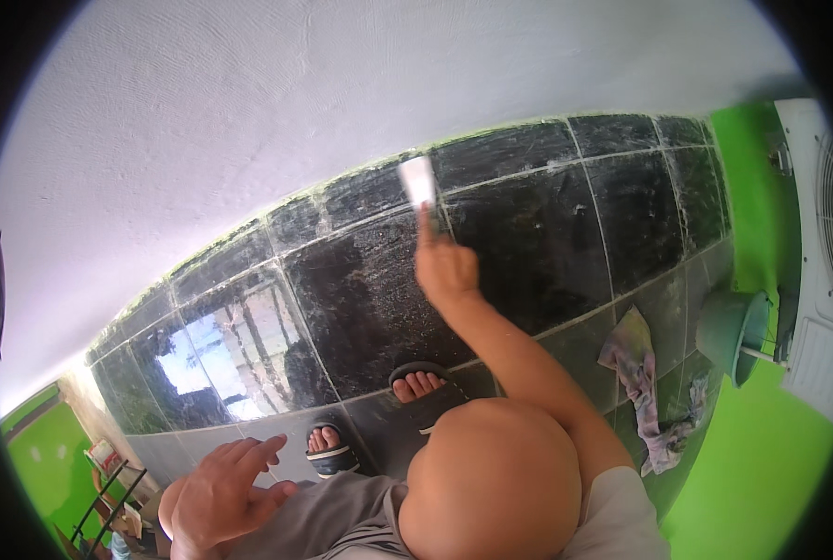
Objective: The person applies grout to the joints between dark wall tiles using a small white plastic spatula. They work methodically along the upper horizontal and vertical seams, smoothing the material into the gaps.
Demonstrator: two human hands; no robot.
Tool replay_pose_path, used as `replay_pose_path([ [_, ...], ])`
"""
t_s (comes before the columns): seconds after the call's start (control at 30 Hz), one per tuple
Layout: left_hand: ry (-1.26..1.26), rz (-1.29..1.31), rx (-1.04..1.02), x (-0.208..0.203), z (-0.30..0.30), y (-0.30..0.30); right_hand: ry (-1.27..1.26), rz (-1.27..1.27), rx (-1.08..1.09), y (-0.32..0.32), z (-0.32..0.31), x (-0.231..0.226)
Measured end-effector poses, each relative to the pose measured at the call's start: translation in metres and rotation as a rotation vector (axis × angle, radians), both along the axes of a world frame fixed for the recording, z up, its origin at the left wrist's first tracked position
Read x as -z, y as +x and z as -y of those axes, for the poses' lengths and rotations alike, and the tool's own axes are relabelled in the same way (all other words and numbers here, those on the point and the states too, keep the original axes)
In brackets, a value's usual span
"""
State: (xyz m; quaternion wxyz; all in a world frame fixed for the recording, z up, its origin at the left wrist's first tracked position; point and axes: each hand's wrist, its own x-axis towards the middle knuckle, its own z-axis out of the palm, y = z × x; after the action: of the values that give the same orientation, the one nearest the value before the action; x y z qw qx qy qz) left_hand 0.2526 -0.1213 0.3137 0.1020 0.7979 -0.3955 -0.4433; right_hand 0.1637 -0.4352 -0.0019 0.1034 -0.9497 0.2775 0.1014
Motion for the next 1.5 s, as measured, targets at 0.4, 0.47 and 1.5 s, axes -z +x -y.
replay_pose_path([
  [0.4,-0.012,0.053,0.019,-0.002,0.004,0.006,0.072,-0.079,-0.01,0.012,-0.002,-0.011],
  [0.47,0.001,-0.004,0.056,0.002,-0.002,0.003,0.041,-0.045,0.022,0.01,0.006,-0.005],
  [1.5,-0.038,-0.127,0.032,-0.008,-0.026,0.016,0.201,-0.151,-0.145,0.052,-0.051,-0.018],
])
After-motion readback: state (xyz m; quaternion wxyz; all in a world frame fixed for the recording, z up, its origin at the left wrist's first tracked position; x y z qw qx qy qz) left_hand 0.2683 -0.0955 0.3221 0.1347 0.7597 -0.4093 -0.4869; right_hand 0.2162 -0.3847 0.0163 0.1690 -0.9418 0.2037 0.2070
